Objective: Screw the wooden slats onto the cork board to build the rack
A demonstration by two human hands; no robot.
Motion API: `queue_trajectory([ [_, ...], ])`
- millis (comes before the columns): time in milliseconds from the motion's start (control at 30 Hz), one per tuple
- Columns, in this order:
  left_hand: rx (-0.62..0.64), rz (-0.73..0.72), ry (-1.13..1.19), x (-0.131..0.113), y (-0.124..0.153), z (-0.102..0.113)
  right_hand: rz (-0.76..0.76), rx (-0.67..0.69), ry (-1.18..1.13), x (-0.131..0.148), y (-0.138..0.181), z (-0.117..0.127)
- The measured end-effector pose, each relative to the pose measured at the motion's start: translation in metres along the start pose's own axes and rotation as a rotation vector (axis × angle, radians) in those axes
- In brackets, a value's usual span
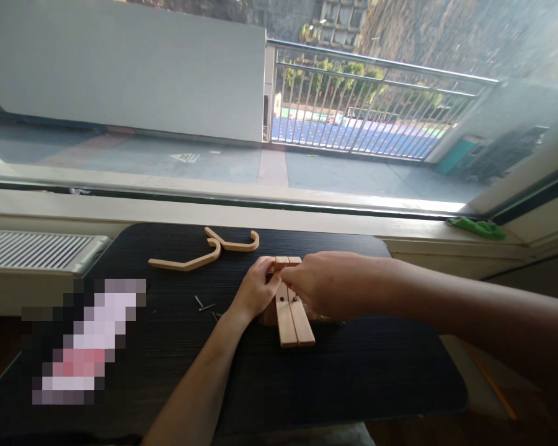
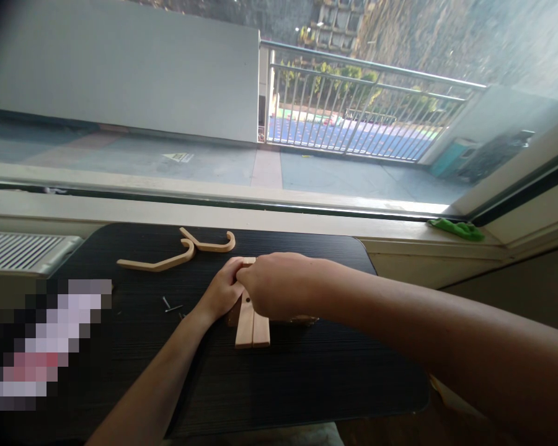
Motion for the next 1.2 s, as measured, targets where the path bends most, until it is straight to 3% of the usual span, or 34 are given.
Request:
queue_trajectory([
  [200, -0.005, -0.021, -0.025, 0.000, 0.000, 0.001, -0.091, 0.008, -0.048, -0.006, 0.001, -0.002],
  [500, 0.000, -0.008, -0.004, 0.001, 0.000, -0.001, 0.003, -0.072, 0.128, 0.001, 0.002, -0.003],
  [667, 0.019, -0.006, -0.003, 0.001, 0.000, -0.002, 0.040, -0.138, 0.082, 0.001, 0.007, 0.004],
  [800, 0.027, 0.002, -0.007, 0.002, 0.001, -0.003, 0.061, -0.062, 0.047, 0.001, 0.008, 0.001],
  [1200, 0.000, -0.024, -0.030, -0.001, 0.000, 0.000, 0.018, -0.054, 0.027, -0.009, -0.006, -0.005],
])
Point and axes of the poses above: each hand's wrist, its own y-axis away from the middle knuckle, its own z-axis out of the back of the hand, x = y × z, the point moved 10 cm from there along -y, towards the middle knuckle, and after that the axes turned 10 degrees about -z, right-handed, at the moved point
